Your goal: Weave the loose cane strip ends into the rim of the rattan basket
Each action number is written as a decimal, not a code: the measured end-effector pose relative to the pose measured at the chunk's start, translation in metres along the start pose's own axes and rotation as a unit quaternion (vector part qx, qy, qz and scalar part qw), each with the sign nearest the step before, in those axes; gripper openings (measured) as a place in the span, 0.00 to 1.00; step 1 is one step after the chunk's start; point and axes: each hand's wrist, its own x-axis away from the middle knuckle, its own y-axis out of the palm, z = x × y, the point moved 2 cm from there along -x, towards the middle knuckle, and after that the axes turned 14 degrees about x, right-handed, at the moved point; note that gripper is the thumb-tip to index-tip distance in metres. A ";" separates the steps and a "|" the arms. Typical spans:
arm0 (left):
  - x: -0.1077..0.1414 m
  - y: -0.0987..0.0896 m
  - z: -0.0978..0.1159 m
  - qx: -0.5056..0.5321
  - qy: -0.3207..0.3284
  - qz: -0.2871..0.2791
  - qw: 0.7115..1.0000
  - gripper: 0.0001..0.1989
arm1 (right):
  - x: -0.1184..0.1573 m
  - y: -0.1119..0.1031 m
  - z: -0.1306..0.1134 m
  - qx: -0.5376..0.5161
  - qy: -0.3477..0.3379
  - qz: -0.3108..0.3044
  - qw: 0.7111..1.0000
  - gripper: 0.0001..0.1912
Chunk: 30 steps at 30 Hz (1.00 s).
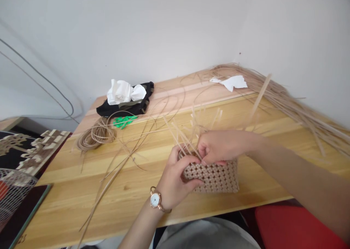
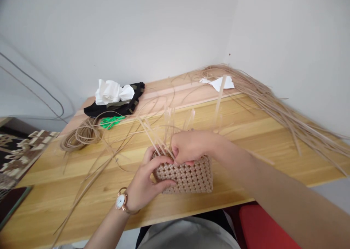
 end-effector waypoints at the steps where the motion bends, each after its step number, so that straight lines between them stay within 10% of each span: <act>1: 0.000 0.000 0.001 0.001 -0.002 0.002 1.000 0.19 | -0.001 0.000 0.000 -0.002 -0.002 -0.006 1.000 0.06; 9: -0.006 0.001 0.014 0.017 -0.032 0.046 0.998 0.04 | -0.002 0.005 -0.002 -0.005 -0.017 -0.019 1.000 0.09; 30: -0.005 0.004 0.025 -0.013 -0.101 0.015 0.995 0.06 | -0.003 0.008 -0.001 -0.068 -0.013 -0.095 0.993 0.03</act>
